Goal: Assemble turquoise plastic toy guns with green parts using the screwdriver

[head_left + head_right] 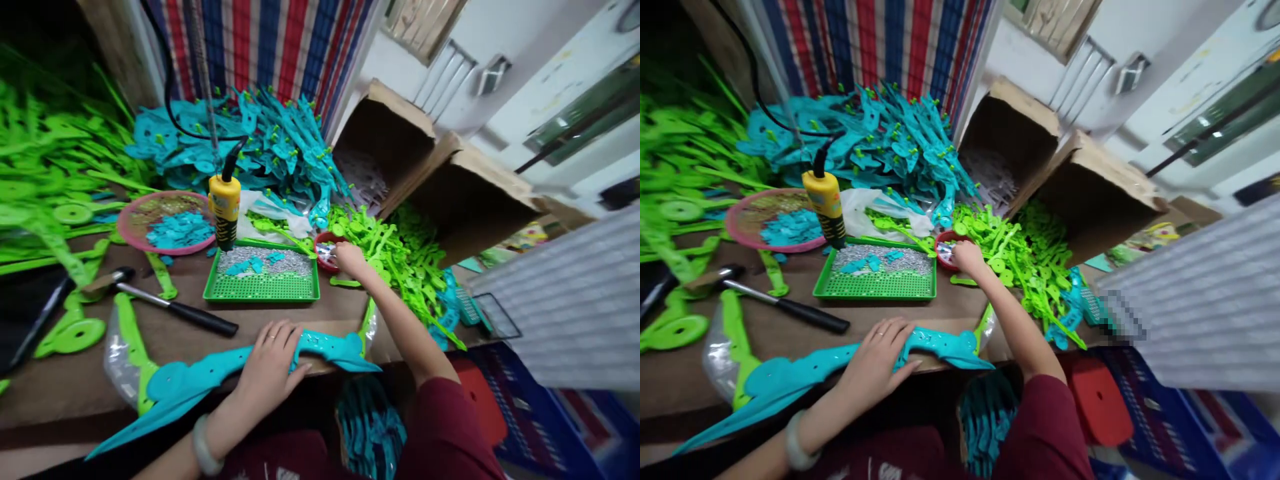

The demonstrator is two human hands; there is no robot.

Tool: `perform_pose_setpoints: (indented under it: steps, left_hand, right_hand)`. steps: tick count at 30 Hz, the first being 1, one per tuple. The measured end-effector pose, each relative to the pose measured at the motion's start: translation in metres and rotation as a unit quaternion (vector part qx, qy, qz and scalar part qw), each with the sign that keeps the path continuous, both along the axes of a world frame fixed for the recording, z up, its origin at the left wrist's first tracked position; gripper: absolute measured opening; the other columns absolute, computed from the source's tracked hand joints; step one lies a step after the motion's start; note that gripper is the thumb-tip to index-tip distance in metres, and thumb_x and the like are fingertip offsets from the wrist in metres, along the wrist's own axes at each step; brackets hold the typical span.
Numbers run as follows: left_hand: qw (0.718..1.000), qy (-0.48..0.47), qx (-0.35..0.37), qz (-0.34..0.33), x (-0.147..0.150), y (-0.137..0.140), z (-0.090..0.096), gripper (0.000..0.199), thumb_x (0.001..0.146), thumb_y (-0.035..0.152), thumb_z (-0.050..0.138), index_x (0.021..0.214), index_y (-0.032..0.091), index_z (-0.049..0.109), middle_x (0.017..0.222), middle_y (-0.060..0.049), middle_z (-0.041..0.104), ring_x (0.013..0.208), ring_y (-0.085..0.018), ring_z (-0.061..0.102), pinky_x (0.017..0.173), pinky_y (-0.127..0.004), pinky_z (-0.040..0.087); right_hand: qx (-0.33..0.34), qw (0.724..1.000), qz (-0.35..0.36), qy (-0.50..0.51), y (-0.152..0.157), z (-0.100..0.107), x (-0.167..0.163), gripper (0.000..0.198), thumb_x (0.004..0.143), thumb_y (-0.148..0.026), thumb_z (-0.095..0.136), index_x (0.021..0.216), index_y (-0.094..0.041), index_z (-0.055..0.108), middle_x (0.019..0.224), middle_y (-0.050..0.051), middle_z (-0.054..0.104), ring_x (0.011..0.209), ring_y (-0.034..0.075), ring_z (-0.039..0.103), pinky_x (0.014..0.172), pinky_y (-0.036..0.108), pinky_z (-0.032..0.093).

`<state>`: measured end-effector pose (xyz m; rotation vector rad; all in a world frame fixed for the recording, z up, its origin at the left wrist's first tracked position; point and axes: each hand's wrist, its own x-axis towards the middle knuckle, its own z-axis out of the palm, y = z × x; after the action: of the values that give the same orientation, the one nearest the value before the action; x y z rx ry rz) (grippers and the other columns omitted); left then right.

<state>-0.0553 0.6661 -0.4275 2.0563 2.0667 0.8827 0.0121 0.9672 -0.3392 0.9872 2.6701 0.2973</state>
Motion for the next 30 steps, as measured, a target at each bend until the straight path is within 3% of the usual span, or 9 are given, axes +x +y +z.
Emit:
perform_pose_setpoints:
  steps: [3,6,11,14,18,25,30]
  left_hand:
    - [0.999,-0.022,-0.04,0.007,-0.001,0.005,0.005,0.058,0.085,0.036,0.07,0.136,0.014,0.05,0.13,-0.014,0.06,0.125,-0.034,0.051,0.107,-0.052,0.043]
    - [0.997,-0.034,-0.06,0.016,-0.001,0.007,0.005,0.06,0.086,0.038,0.068,0.137,0.015,0.048,0.132,-0.014,0.058,0.125,-0.034,0.05,0.105,-0.052,0.044]
    - [0.998,-0.044,-0.051,0.02,-0.001,0.005,0.002,0.058,0.089,0.038,0.064,0.138,0.014,0.044,0.132,-0.015,0.056,0.126,-0.035,0.048,0.105,-0.054,0.044]
    - [0.997,-0.048,-0.041,0.032,0.002,0.005,0.003,0.05,0.088,0.026,0.059,0.135,0.015,0.047,0.13,-0.015,0.056,0.124,-0.034,0.049,0.105,-0.054,0.043]
    - [0.996,-0.058,-0.031,0.068,0.007,0.007,0.005,0.046,0.085,0.018,0.054,0.131,0.014,0.049,0.128,-0.015,0.056,0.124,-0.034,0.049,0.103,-0.053,0.044]
    - [0.993,-0.064,-0.013,0.101,0.003,0.001,0.008,0.045,0.084,0.016,0.052,0.129,0.016,0.05,0.122,-0.014,0.06,0.121,-0.034,0.053,0.094,-0.048,0.049]
    - [0.991,-0.086,-0.02,0.105,0.001,-0.002,0.01,0.037,0.084,0.014,0.053,0.121,0.018,0.052,0.119,-0.013,0.062,0.12,-0.034,0.054,0.092,-0.047,0.049]
  right_hand:
    - [-0.005,1.0,0.007,0.023,0.008,-0.021,-0.011,0.029,0.092,-0.033,0.061,0.103,-0.009,0.072,0.111,0.022,0.068,0.104,0.03,0.063,0.082,0.032,0.047]
    - [-0.018,0.999,0.019,0.044,0.016,-0.029,-0.014,0.023,0.092,-0.028,0.059,0.104,-0.012,0.071,0.109,0.019,0.069,0.103,0.028,0.063,0.079,0.03,0.046]
    - [-0.042,0.996,0.025,0.076,0.024,-0.031,-0.011,0.021,0.095,-0.022,0.052,0.1,-0.015,0.071,0.104,0.014,0.071,0.091,0.024,0.065,0.071,0.027,0.042]
    - [-0.05,0.994,0.02,0.093,0.027,-0.032,-0.008,0.019,0.093,-0.014,0.052,0.095,-0.012,0.071,0.098,0.015,0.071,0.085,0.022,0.065,0.073,0.027,0.041]
    - [-0.074,0.99,0.051,0.112,0.029,-0.031,-0.003,0.021,0.088,-0.006,0.055,0.102,-0.011,0.07,0.1,0.012,0.07,0.089,0.019,0.063,0.078,0.025,0.041]
    - [-0.062,0.985,0.062,0.152,0.026,-0.027,-0.002,0.026,0.098,-0.018,0.047,0.097,-0.011,0.072,0.104,0.014,0.063,0.087,0.019,0.058,0.078,0.028,0.04]
    - [-0.074,0.982,0.052,0.168,0.028,-0.034,0.001,0.019,0.095,-0.016,0.053,0.094,-0.012,0.072,0.091,0.01,0.065,0.082,0.018,0.057,0.075,0.027,0.039]
